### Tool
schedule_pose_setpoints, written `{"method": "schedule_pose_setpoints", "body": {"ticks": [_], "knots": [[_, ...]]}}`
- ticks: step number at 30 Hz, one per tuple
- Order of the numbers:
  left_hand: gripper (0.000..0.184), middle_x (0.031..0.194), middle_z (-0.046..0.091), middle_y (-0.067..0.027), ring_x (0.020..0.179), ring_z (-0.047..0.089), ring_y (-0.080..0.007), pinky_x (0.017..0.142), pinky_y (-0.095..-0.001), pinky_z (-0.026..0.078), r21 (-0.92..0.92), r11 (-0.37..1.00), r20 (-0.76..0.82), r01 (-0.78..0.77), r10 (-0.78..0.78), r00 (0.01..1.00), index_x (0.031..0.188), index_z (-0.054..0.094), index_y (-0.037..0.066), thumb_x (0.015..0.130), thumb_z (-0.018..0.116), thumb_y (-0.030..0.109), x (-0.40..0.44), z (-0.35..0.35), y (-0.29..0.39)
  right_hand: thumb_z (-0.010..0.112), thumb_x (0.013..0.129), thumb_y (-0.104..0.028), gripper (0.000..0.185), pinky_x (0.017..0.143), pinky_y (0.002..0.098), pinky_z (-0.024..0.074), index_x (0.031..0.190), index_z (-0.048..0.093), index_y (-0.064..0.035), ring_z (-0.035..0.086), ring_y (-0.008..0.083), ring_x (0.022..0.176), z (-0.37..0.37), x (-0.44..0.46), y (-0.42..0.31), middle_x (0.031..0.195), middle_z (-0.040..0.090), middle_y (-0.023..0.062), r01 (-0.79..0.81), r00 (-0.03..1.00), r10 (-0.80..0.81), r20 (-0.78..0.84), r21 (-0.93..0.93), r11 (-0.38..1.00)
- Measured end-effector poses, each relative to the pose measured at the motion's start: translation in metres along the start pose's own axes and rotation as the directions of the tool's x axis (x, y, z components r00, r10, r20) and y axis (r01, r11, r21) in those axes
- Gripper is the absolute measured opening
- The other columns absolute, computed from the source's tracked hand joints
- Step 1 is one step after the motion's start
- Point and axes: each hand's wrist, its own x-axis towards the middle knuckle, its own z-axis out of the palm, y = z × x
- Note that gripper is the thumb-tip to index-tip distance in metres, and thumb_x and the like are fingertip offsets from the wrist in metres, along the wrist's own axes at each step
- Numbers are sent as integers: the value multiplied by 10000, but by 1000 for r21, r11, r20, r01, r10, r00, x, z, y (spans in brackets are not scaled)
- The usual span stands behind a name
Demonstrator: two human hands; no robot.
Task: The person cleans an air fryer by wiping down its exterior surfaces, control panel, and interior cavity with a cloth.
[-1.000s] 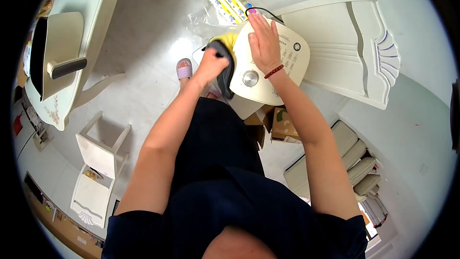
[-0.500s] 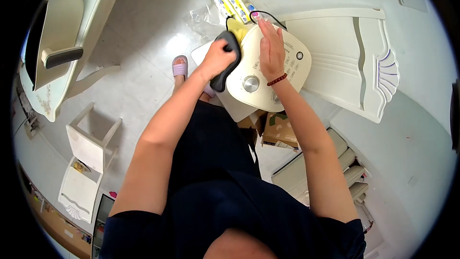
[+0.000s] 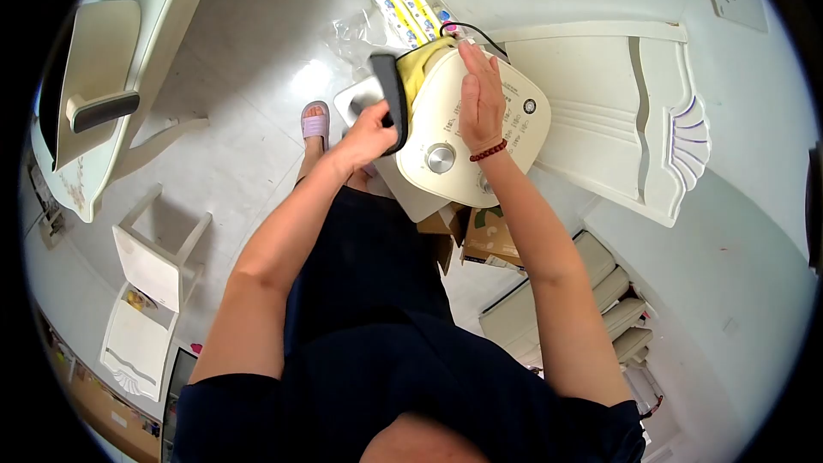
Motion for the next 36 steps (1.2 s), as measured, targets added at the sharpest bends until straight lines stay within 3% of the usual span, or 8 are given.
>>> {"method": "schedule_pose_setpoints", "body": {"ticks": [10, 13, 16, 22, 23, 26, 29, 36], "knots": [[280, 913, 663, -35, 834, 588, -93, 752, -259, 501, -127, 987, -59, -97, 90, 994, 1124, 626, -12, 939, 549, 183, 86, 23, 15, 404, 996, -135, 391, 1157, 483, 252, 1342, 557, -36, 480, 310, 1319, 1, -2, -1, 1366, 563, 139, 13, 1000, -12, 10, -38, 999], [385, 1181, 622, -175, 1080, 595, -262, 962, -346, 453, 424, 782, -52, -457, 525, 850, 1276, 530, -19, 904, 516, 80, 68, 27, -11, 405, 995, -128, 390, 1161, 481, 246, 1345, 557, -44, 480, 304, 1320, 2, -1, -1, 1369, 561, 140, 5, 1000, -5, 5, -29, 1000], [537, 1385, 426, -300, 1331, 340, -491, 1153, -466, 260, 586, 694, 88, -418, 458, 885, 1323, 460, -73, 808, 549, 52, 9, 21, -33, 404, 995, -123, 390, 1163, 480, 243, 1345, 557, -47, 477, 298, 1322, 3, -2, -1, 1372, 559, 140, 4, 1000, -4, 3, -17, 1000], [238, 1084, 523, -306, 1058, 481, -487, 918, -517, 394, 533, 775, -129, -339, 471, 873, 987, 534, -77, 796, 539, 65, -10, 32, -59, 346, 1018, -174, 420, 1182, 448, 211, 1351, 545, -12, 463, 299, 1337, 3, -2, 1, 1387, 554, 137, 13, 1000, -12, 26, -48, 999], [180, 949, 514, -291, 937, 490, -474, 825, -525, 391, 443, 862, -188, -247, 358, 914, 843, 479, -52, 810, 543, 113, 3, 32, -41, 345, 1019, -173, 419, 1183, 449, 209, 1349, 545, -10, 464, 298, 1336, 3, -2, 0, 1385, 555, 141, 15, 999, -14, 30, -53, 998], [425, 1309, 511, -268, 1256, 439, -422, 1075, -422, 342, 408, 790, 95, -457, 461, 882, 1250, 537, -41, 940, 445, 234, 63, 5, -35, 337, 1025, -171, 418, 1186, 451, 201, 1345, 545, -2, 460, 298, 1340, 2, 0, -3, 1382, 555, 149, 16, 999, -13, 53, -56, 998], [520, 1482, 405, -210, 1396, 341, -331, 1167, -373, 263, -151, 983, -61, -101, 93, 994, 1439, 416, 32, 1005, 386, 316, 97, 4, -85, 310, 1041, -177, 426, 1191, 445, 185, 1347, 538, 13, 438, 302, 1360, 4, -2, -4, 1385, 552, 154, 25, 996, -20, 81, -54, 998], [577, 1438, 467, -148, 1323, 438, -221, 1088, -335, 365, -802, 549, 70, 234, -303, 950, 1489, 353, 84, 1042, 386, 447, 32, 9, -125, 293, 1048, -176, 431, 1193, 457, 181, 1344, 539, 16, 404, 320, 1385, 7, 0, -6, 1400, 537, 155, 53, 991, -35, 130, -135, 989]]}}
